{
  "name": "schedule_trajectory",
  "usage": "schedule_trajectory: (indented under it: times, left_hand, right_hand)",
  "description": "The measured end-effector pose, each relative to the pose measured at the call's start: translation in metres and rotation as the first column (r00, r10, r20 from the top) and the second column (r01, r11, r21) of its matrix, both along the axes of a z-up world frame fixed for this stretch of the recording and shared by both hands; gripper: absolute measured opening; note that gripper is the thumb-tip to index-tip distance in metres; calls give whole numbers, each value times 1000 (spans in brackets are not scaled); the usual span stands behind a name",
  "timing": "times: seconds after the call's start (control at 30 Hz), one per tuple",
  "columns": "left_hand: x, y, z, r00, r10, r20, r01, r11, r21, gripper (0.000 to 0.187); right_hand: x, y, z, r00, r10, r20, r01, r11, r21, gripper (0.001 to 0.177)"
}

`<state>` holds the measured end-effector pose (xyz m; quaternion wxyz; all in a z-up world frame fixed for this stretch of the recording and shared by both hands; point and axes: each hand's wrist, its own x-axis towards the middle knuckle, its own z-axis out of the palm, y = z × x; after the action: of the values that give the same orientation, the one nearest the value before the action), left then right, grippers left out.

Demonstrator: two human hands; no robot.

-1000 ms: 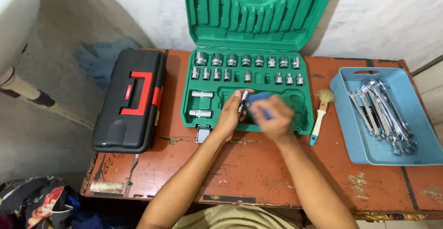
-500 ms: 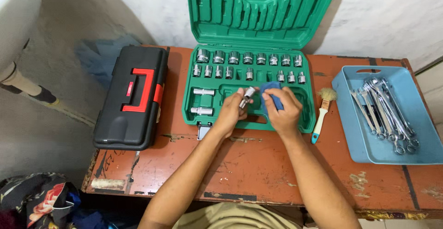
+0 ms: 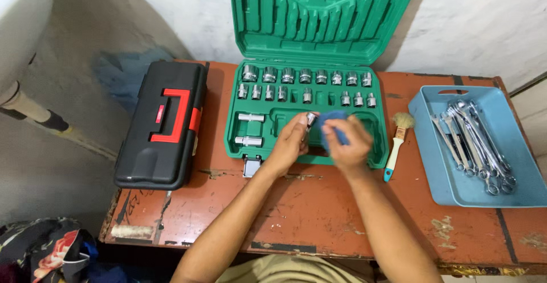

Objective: The person wipes chrome socket bits and combination wrenches with a blue cloth, occasionally brushing them, and seats the sockets back into their fitted green plastic case, working one piece at a time over a worn wooden table.

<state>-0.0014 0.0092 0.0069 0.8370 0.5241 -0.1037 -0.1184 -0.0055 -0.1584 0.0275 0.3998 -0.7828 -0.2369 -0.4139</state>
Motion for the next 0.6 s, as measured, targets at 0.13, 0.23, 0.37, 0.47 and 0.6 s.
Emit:
schedule_trajectory:
  times: [0.13, 0.23, 0.37, 0.47, 0.6]
  left_hand:
    - [2, 9, 2, 996, 90, -16, -90, 996, 17, 45]
    - [7, 15, -7, 983, 160, 89, -165, 985, 52, 50]
    - [5, -9, -30, 997, 78, -7, -77, 993, 84, 48]
    - [3, -18, -38, 996, 34, -84, -30, 998, 50, 46]
    - [7, 0, -26, 994, 96, -43, -92, 991, 96, 49]
  right_hand:
    - [-17, 40, -14, 985, 153, -80, -154, 988, -2, 19]
    - [-18, 40, -14, 986, 158, -60, -163, 983, -82, 19]
    - [-2, 15, -5, 998, 67, 14, -68, 997, 45, 17]
    - [-2, 7, -1, 1000, 5, 10, -6, 996, 92, 16]
    - [-12, 26, -4, 990, 142, -2, -142, 990, -5, 16]
